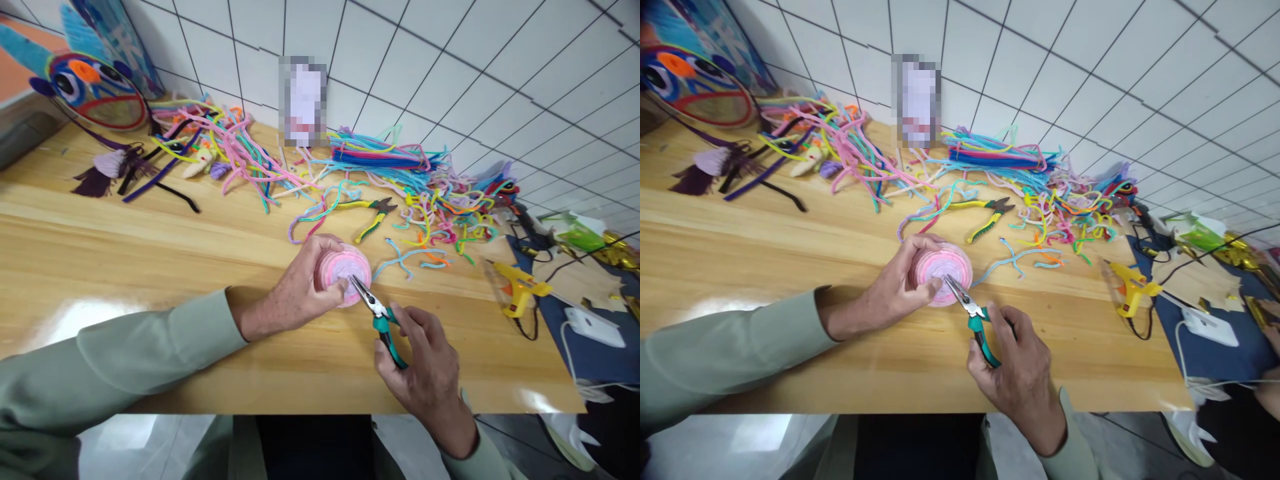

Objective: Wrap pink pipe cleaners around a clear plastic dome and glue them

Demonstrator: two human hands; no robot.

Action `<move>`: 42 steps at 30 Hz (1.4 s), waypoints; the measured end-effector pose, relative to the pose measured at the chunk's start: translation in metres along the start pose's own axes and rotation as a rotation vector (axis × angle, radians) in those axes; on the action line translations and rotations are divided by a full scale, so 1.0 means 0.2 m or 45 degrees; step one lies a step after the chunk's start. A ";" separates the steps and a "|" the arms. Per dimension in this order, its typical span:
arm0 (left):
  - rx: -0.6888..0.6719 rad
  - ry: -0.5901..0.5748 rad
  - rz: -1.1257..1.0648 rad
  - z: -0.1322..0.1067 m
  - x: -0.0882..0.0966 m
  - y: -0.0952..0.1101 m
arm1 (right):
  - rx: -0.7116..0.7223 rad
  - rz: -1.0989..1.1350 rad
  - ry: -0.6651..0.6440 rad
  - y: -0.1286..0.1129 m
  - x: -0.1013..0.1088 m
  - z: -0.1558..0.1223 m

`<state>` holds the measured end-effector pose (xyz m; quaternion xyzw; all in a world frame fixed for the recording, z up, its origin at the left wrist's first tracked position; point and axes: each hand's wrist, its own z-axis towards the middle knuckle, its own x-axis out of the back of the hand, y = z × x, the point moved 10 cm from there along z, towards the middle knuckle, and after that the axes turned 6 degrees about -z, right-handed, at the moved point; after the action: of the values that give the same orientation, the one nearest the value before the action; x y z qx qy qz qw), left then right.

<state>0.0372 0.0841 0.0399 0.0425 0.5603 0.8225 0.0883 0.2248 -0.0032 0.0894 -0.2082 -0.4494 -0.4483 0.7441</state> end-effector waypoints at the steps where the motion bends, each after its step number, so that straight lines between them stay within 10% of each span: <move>1: -0.009 0.002 -0.001 0.00 0.00 0.00 | 0.002 0.001 0.004 0.00 0.00 0.00; 42: -0.021 0.007 -0.019 0.01 0.00 0.00 | 0.004 0.011 0.018 -0.01 0.01 0.00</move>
<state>0.0368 0.0852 0.0403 0.0353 0.5539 0.8266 0.0932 0.2235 -0.0040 0.0908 -0.2059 -0.4439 -0.4458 0.7495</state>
